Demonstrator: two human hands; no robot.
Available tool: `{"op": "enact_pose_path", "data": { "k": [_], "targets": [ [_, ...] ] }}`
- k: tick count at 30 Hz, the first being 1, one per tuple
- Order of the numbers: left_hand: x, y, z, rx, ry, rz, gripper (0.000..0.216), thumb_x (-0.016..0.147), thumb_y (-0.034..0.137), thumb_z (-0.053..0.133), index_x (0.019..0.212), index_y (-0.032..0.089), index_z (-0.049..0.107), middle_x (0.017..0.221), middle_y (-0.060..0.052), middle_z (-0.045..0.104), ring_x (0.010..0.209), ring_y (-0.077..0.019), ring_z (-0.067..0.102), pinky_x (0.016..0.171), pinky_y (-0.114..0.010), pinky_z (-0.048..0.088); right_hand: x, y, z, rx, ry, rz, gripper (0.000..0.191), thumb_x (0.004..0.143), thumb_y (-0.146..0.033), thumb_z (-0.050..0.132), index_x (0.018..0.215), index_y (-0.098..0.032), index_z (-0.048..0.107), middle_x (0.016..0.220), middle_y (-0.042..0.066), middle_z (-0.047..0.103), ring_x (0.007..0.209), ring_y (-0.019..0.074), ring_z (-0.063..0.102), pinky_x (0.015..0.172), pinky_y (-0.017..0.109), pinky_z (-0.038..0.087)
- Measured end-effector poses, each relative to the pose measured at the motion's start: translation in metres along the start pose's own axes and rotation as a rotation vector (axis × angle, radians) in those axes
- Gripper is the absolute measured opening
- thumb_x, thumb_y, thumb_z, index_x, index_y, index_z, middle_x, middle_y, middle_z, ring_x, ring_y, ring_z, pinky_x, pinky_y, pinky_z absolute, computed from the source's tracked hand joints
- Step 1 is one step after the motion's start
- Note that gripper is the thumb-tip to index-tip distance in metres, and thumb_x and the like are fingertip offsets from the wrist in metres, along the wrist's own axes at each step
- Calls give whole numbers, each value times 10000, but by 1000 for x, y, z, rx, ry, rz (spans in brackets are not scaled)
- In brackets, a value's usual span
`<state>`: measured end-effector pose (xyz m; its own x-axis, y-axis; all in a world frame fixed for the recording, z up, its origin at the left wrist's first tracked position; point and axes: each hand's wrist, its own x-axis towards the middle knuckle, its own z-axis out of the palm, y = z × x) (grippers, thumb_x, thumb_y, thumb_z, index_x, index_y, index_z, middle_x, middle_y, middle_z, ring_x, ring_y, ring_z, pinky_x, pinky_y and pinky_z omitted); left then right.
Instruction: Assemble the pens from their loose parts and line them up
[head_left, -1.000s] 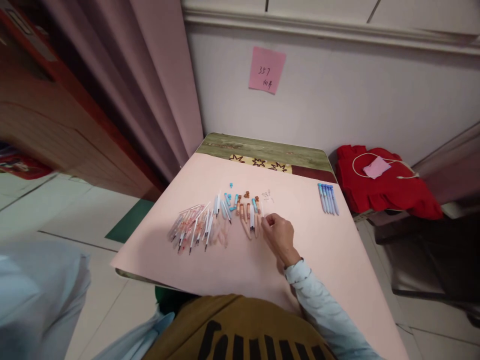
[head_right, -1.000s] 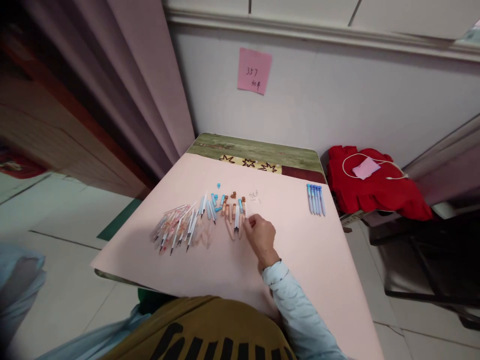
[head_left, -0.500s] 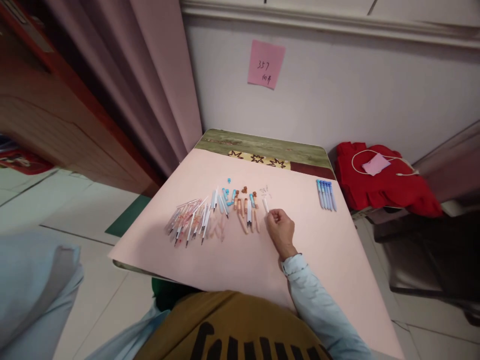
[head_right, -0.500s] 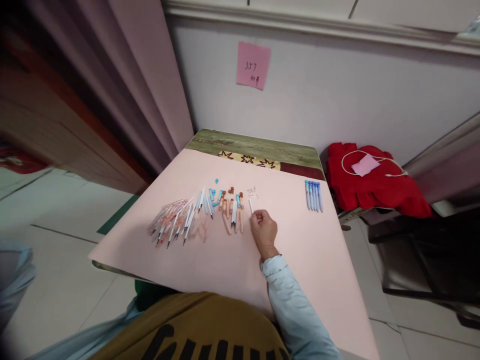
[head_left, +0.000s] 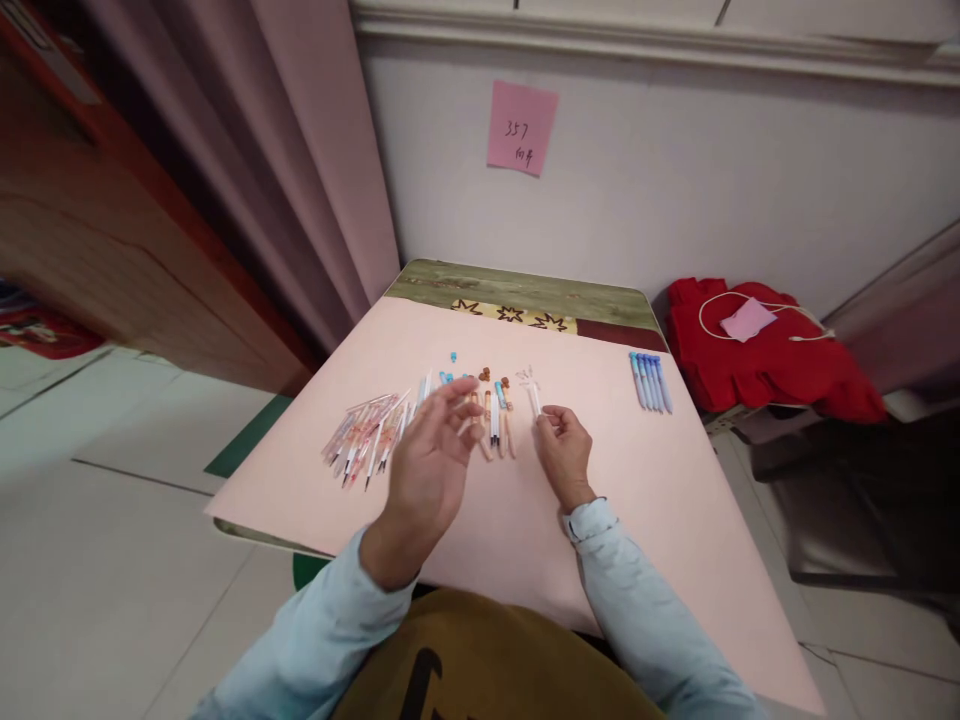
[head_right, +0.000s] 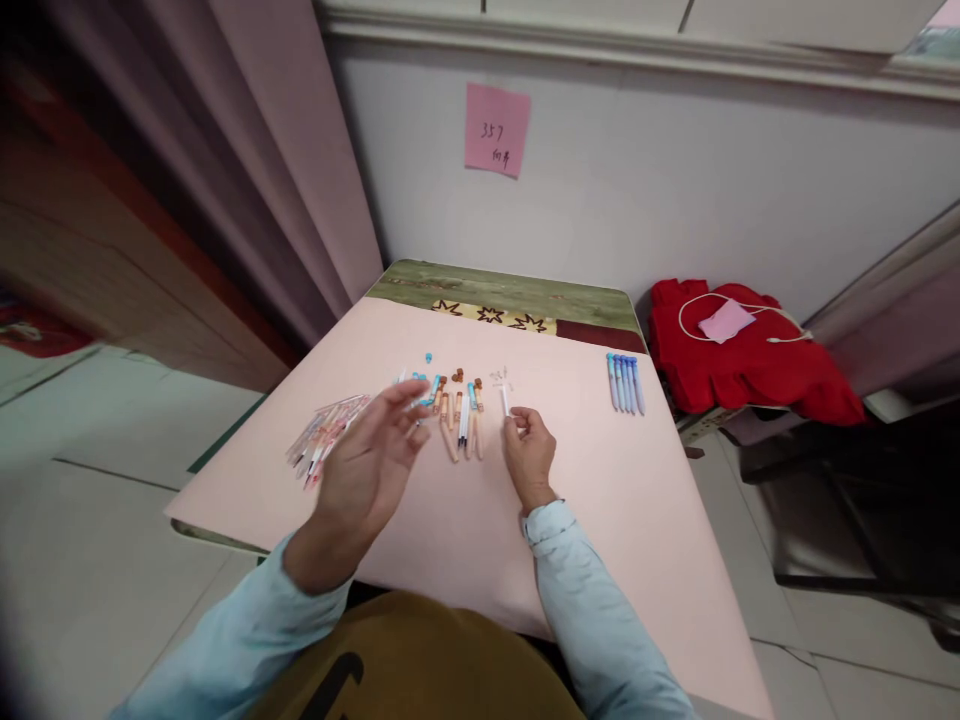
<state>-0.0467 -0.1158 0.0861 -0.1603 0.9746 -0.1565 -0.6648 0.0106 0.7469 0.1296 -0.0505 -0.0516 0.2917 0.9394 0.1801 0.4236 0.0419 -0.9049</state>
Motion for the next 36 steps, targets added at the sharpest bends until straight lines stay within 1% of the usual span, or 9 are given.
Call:
{"op": "enact_pose_path", "data": {
  "k": [4,9,14,19,21,24,28,32,36],
  "targets": [
    [15,-20,-5,-128,48,-188,203,933,218,528,943,132,711,1063,-96,670,786,-99,617,631,-183,506,0,0,-1,4,7,-15,355,831,-415,529,1018,-157,687,757,12,673,598,135,551,603,246,442],
    [22,-28,-16,-38,-3,-177,155,805,179,694,954,145,720,1021,-63,680,827,-95,620,684,-177,496,-1,-4,-3,-23,-1,-18,386,837,-417,512,1025,-132,692,774,39,689,594,140,543,601,255,442],
    [35,-17,-43,178,148,83,372,593,100,825,938,166,704,929,-19,683,889,-118,638,900,-254,485,-3,-7,-3,-38,-8,-46,339,818,-408,547,1003,-164,694,775,16,684,554,126,515,588,249,436],
    [63,-7,-65,323,166,318,379,637,229,824,970,161,657,986,-73,700,982,-200,668,990,-392,470,-3,-7,-2,-54,-25,-23,320,786,-398,594,1009,-189,689,787,0,693,557,131,528,607,255,444],
    [70,-11,-67,462,147,411,365,697,258,776,1025,177,638,1059,-88,691,1028,-221,658,986,-414,472,-2,-8,-2,-62,-41,-30,314,773,-391,612,1014,-203,686,796,-10,696,556,129,534,613,255,444],
    [76,-21,-68,902,140,559,304,761,252,692,1058,205,647,1145,-89,670,1097,-244,611,982,-427,452,-2,-8,-2,-88,-44,-67,279,775,-369,605,991,-215,690,783,-20,685,569,130,551,620,253,442],
    [79,-31,-71,1417,191,663,65,813,252,620,827,207,666,909,-62,685,939,-251,592,900,-417,423,-3,-8,-3,-134,-53,-105,261,813,-366,557,969,-204,688,696,-26,642,567,134,557,620,253,437],
    [74,-37,-72,1638,195,638,223,875,306,573,675,215,610,763,-54,649,839,-254,554,815,-403,378,-3,-8,-3,-179,-77,-107,325,835,-356,520,1077,-190,659,675,-20,638,584,147,571,613,255,435],
    [57,-50,-70,1696,54,678,98,876,255,581,828,223,661,886,-69,685,897,-271,546,811,-405,346,-4,-10,-3,-213,-117,-127,353,836,-345,511,1127,-193,642,711,-10,662,606,153,588,624,258,440]
  ]
}}
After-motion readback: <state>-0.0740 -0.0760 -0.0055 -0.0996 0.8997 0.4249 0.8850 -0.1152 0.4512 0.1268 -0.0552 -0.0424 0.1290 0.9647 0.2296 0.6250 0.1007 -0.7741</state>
